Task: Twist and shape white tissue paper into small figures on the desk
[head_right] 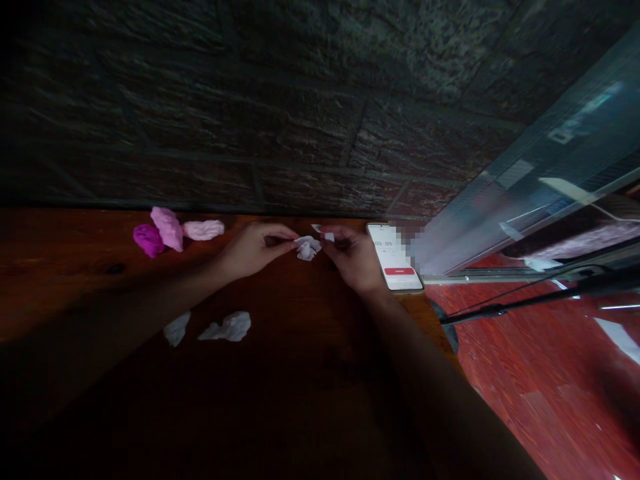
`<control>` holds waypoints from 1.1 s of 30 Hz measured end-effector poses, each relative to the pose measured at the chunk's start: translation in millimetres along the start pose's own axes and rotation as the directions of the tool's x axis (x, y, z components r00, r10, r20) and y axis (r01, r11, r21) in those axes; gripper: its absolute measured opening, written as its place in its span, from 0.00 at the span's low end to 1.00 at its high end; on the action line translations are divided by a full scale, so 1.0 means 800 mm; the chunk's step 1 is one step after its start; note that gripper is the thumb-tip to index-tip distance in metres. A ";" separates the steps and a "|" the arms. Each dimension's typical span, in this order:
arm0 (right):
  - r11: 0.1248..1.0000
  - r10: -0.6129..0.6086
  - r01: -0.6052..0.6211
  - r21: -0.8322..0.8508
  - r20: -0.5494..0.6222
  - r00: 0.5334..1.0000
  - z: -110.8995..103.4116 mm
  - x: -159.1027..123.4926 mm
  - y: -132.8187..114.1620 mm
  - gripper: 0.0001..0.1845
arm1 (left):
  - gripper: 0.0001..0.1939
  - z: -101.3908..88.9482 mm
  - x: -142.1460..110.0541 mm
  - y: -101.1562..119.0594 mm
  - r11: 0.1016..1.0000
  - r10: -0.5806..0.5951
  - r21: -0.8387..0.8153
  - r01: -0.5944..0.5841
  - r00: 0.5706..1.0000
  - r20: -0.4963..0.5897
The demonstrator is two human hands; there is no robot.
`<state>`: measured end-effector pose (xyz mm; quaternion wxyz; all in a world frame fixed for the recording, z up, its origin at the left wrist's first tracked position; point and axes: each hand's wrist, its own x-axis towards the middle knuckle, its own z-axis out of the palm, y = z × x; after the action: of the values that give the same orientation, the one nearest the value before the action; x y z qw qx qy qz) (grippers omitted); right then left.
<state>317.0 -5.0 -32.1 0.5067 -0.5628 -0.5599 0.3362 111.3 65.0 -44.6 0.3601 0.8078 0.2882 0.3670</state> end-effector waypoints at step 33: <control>0.970 -0.159 0.162 -0.180 0.028 0.987 -0.005 -0.009 0.002 0.15 | 0.07 -0.002 -0.007 0.007 0.998 -0.040 0.046 0.038 0.999 0.032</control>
<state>319.9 -12.8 -33.9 0.4750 -0.5572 -0.6353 0.2456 108.3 58.4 -41.3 0.3535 0.8159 0.3060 0.3400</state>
